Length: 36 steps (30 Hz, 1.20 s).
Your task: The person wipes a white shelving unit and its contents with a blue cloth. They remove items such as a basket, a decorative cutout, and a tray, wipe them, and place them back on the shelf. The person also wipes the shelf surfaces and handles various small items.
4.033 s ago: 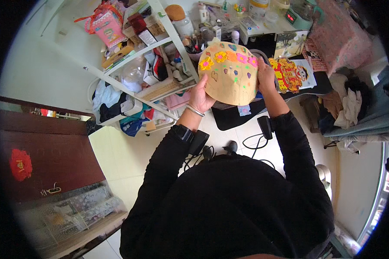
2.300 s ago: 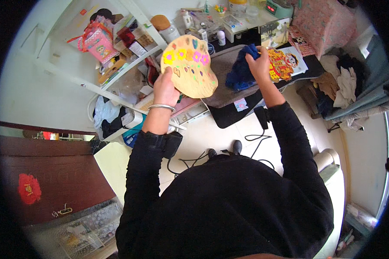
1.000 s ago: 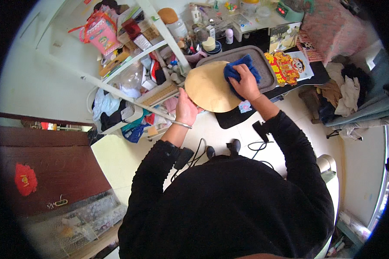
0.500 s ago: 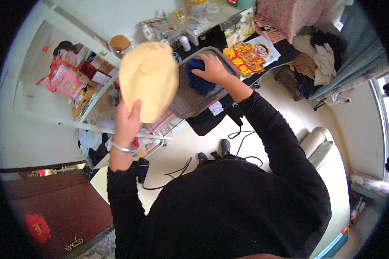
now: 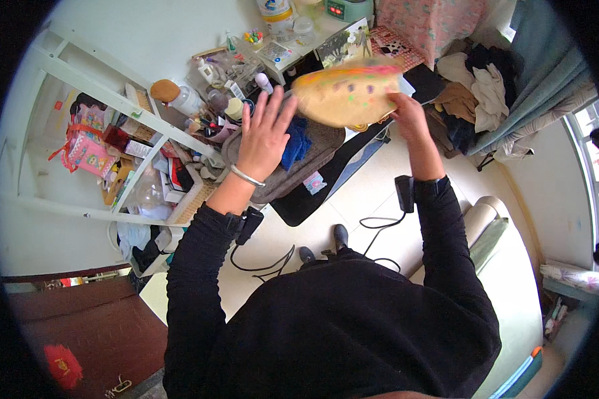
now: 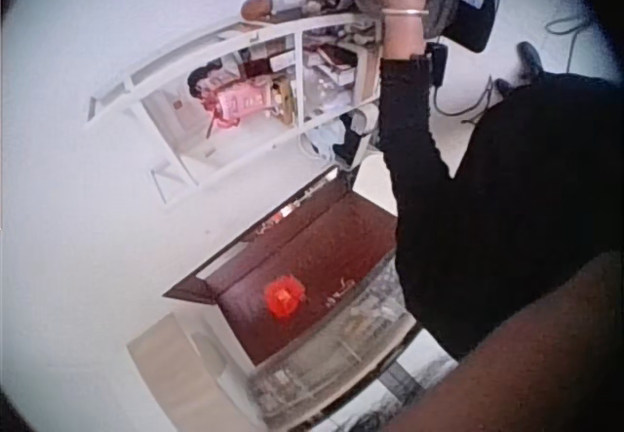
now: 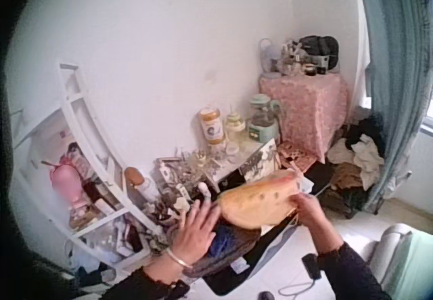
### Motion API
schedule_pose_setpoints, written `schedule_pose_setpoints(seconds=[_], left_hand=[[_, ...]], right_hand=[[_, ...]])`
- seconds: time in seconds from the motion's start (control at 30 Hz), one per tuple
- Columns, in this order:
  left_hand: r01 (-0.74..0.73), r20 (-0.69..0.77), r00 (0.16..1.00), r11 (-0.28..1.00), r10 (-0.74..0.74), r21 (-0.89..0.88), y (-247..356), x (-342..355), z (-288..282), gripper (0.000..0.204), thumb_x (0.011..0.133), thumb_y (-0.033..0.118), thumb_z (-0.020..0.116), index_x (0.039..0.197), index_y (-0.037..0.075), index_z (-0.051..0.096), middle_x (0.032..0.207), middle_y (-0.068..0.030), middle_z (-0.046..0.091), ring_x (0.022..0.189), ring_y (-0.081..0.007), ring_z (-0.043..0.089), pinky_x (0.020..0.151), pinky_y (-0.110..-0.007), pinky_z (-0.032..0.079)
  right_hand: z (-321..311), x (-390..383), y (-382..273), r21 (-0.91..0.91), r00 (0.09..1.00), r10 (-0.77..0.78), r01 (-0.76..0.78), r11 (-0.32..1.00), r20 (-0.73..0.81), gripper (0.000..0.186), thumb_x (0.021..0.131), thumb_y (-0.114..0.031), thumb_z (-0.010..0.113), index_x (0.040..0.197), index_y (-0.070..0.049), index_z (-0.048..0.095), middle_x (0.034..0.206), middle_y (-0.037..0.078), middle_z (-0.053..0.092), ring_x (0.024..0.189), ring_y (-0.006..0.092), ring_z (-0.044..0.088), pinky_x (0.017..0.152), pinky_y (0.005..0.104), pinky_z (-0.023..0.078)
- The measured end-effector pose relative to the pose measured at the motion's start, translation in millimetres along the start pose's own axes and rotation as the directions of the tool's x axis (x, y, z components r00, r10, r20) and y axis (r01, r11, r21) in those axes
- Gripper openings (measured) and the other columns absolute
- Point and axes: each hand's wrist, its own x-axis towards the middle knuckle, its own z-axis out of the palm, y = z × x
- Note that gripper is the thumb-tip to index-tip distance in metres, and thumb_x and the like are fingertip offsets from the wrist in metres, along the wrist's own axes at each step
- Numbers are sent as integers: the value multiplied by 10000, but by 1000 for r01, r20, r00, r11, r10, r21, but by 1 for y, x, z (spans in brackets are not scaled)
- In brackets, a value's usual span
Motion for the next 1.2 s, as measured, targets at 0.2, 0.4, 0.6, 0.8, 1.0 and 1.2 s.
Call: schedule_pose_setpoints(seconds=[0.2,0.4,0.6,0.8,1.0,1.2], left_hand=[[310,119,951,901,-287,-305,-19,-43,42,734,742,211,695,1363,102,321,1406,-296,237,1272,-456,278,1055,-489,248],[472,173,881,828,-440,-303,-20,-80,56,657,795,240,662,1343,60,346,1398,-300,259,1293,-434,279,1063,-448,258],[690,159,698,598,-698,-407,-52,-140,64,601,800,231,659,1298,35,385,1329,-310,351,1216,-408,394,1027,-437,314],[919,453,376,261,-808,-297,-74,-199,82,526,846,172,637,1278,-1,392,1168,-148,531,924,-229,607,783,-349,513],[714,334,534,203,-777,-669,-69,-225,82,263,843,179,621,1036,7,577,947,-102,641,870,-184,608,773,-311,485],[741,378,461,114,-803,-661,-66,-228,17,249,913,223,525,754,40,585,601,-10,566,541,-93,534,497,-260,431]], right_hand=[[-93,89,55,-40,919,101,-126,991,-380,202,816,-207,643,861,-12,613,705,39,594,531,123,530,445,220,336],[-115,169,131,-112,880,279,-345,932,-384,316,843,-360,641,867,-48,594,708,26,614,592,133,590,499,257,390],[-88,142,95,-895,899,-324,-139,425,-294,813,728,-552,635,1215,77,467,1184,253,533,1101,388,514,903,411,418],[71,28,81,-612,687,-514,713,342,513,579,768,-246,706,1215,36,470,1175,227,533,1089,343,514,941,388,394],[181,-24,109,-754,748,-186,655,48,637,778,650,-383,774,1237,-2,435,1098,215,577,1015,376,550,925,414,401],[214,-51,72,-549,727,-270,665,507,631,497,665,-128,721,1095,-15,500,918,161,602,836,314,600,778,359,461]])
